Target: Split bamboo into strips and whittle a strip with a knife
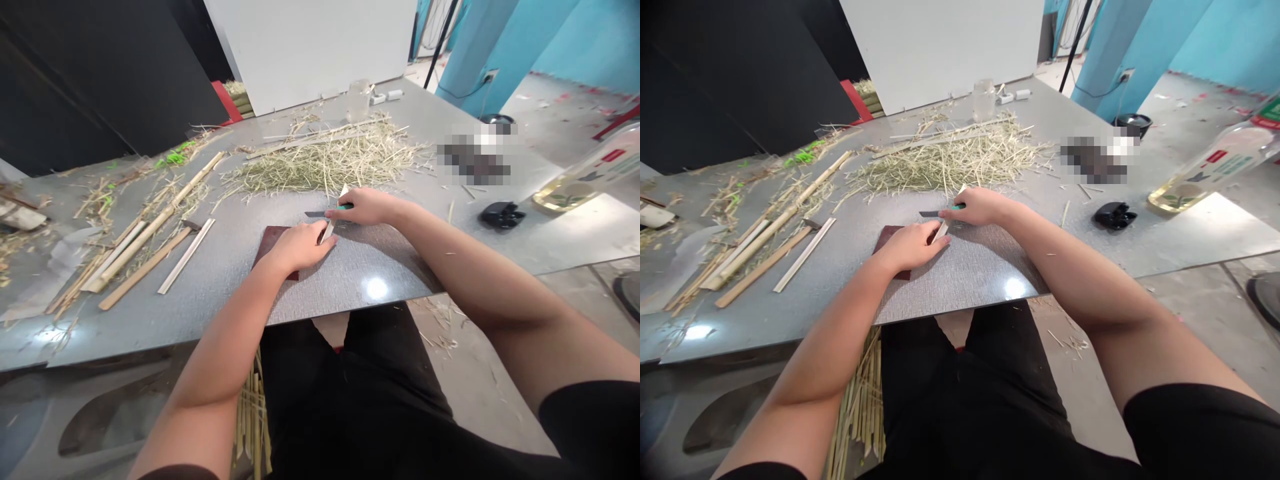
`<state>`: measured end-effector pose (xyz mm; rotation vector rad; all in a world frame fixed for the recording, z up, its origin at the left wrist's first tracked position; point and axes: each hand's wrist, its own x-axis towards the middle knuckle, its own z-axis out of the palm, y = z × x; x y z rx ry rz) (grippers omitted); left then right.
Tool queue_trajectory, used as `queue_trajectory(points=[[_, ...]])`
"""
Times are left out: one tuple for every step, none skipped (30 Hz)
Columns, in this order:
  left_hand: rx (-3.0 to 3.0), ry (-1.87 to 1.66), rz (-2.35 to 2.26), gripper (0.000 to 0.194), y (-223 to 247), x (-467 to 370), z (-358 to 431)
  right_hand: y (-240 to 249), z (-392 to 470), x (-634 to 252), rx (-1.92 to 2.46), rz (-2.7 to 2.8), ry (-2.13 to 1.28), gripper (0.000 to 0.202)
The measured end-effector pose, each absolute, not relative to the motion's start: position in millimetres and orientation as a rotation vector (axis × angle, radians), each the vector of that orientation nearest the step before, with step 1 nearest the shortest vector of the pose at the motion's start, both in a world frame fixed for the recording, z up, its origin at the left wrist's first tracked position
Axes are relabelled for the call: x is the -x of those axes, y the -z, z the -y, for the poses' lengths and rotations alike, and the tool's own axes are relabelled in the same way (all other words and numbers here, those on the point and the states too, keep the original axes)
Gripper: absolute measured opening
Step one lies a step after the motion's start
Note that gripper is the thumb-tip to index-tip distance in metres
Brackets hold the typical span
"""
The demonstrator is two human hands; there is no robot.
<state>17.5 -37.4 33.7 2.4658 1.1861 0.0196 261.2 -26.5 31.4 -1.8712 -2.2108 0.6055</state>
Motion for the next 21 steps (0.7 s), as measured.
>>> queue_trajectory(points=[[-2.465,-0.017,-1.187,0.043,-34.0,-17.5,37.5,-31.4,26.4,-261.1,1.875,2.21,-0.606,0.075],[-2.465,-0.015,-1.188,0.042,-34.4,-17.6,37.6,-31.4,26.3,-261.1,1.878,2.212,-0.604,0.075],[-2.465,-0.014,-1.19,0.042,-34.7,-17.6,37.7,-31.3,26.2,-261.1,1.879,2.214,-0.601,0.075],[-2.465,-0.012,-1.191,0.042,-34.9,-17.6,37.7,-31.2,26.2,-261.1,1.878,2.218,-0.602,0.076],[-2.463,-0.011,-1.191,0.042,-35.1,-17.6,37.7,-31.1,26.1,-261.2,1.878,2.22,-0.604,0.077],[-2.459,-0.01,-1.19,0.043,-35.3,-17.6,37.7,-30.9,26.0,-261.4,1.88,2.221,-0.607,0.078],[-2.456,-0.009,-1.189,0.043,-35.4,-17.6,37.7,-30.6,25.9,-261.7,1.883,2.221,-0.609,0.079],[-2.454,-0.008,-1.189,0.044,-35.5,-17.6,37.7,-30.4,25.8,-262.0,1.887,2.221,-0.613,0.079],[-2.452,-0.007,-1.189,0.044,-35.7,-17.7,37.8,-30.2,25.6,-262.2,1.89,2.221,-0.615,0.079],[-2.452,-0.005,-1.19,0.043,-36.0,-17.8,38.0,-30.1,25.5,-262.3,1.892,2.223,-0.616,0.079],[-2.451,-0.003,-1.192,0.042,-36.2,-17.9,38.3,-30.1,25.3,-262.4,1.894,2.225,-0.614,0.079],[-2.449,-0.001,-1.194,0.042,-36.5,-18.0,38.5,-30.2,25.2,-262.3,1.896,2.227,-0.616,0.079],[-2.447,0.002,-1.197,0.042,-36.7,-18.2,38.7,-30.4,25.1,-262.1,1.898,2.228,-0.618,0.079],[-2.445,0.004,-1.199,0.042,-36.8,-18.3,38.9,-30.7,25.1,-261.8,1.899,2.23,-0.618,0.079],[-2.446,0.004,-1.2,0.042,-36.7,-18.4,38.9,-31.0,25.2,-261.5,1.902,2.23,-0.615,0.079],[-2.45,0.006,-1.2,0.043,-36.5,-18.4,38.8,-31.3,25.2,-261.1,1.904,2.231,-0.613,0.078],[-2.456,0.008,-1.199,0.043,-36.1,-18.4,38.7,-31.5,25.4,-260.9,1.905,2.231,-0.611,0.077],[-2.463,0.011,-1.197,0.043,-35.7,-18.4,38.5,-31.6,25.4,-260.7,1.907,2.233,-0.607,0.077],[-2.467,0.014,-1.196,0.043,-35.2,-18.3,38.2,-31.6,25.5,-260.6,1.908,2.234,-0.604,0.076],[-2.469,0.015,-1.197,0.043,-34.8,-18.3,37.9,-31.5,25.5,-260.6,1.908,2.235,-0.602,0.076],[-2.468,0.015,-1.197,0.043,-34.5,-18.3,37.7,-31.3,25.5,-260.8,1.906,2.237,-0.6,0.076]])
